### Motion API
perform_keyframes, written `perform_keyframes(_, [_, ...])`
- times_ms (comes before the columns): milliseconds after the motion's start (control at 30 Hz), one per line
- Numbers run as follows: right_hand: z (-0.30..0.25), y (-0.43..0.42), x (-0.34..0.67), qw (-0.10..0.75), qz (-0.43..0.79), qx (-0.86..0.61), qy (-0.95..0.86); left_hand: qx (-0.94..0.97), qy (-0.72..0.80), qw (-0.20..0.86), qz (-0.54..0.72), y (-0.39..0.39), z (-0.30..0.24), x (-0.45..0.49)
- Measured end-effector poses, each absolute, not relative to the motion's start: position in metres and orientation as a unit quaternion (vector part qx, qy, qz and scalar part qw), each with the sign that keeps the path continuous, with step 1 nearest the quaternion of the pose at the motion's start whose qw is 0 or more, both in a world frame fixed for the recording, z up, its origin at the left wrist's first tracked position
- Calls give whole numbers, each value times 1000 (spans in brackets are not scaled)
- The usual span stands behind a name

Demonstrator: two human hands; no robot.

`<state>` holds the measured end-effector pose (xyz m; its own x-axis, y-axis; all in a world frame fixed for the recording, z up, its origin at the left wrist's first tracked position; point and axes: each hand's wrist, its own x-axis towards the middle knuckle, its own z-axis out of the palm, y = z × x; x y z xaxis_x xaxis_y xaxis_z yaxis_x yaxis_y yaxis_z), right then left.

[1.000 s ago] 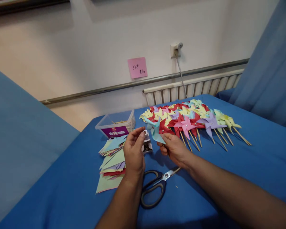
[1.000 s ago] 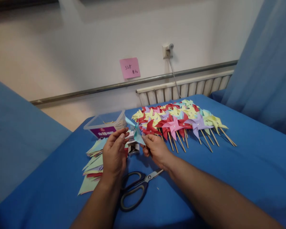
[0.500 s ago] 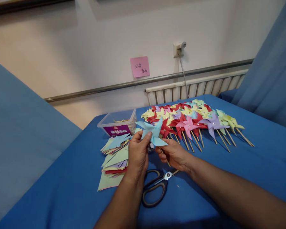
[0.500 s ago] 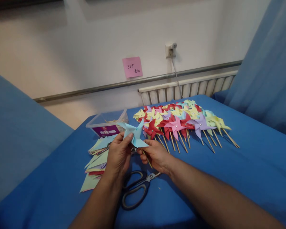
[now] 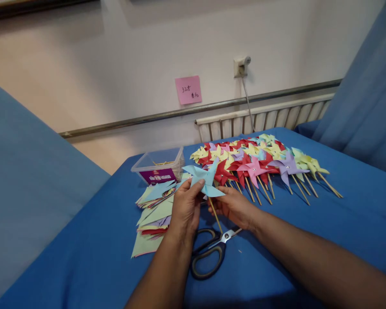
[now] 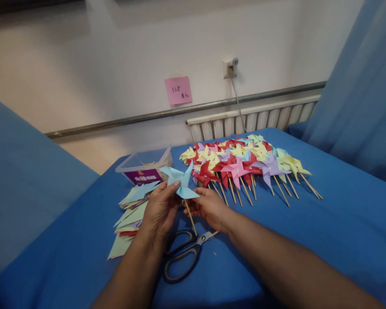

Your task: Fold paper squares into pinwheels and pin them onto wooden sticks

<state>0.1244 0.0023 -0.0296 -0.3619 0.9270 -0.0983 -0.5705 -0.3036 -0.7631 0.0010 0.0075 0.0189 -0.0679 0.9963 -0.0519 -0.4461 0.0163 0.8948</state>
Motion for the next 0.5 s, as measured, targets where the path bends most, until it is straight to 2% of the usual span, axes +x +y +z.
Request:
perform_keyframes(167, [-30,13,135,590,699,-257,-311,353,421,599,582,9,16,-1])
perform_keyframes(500, [-27,13,140,585,704,-228,-332,361,432,652,508,7,12,2])
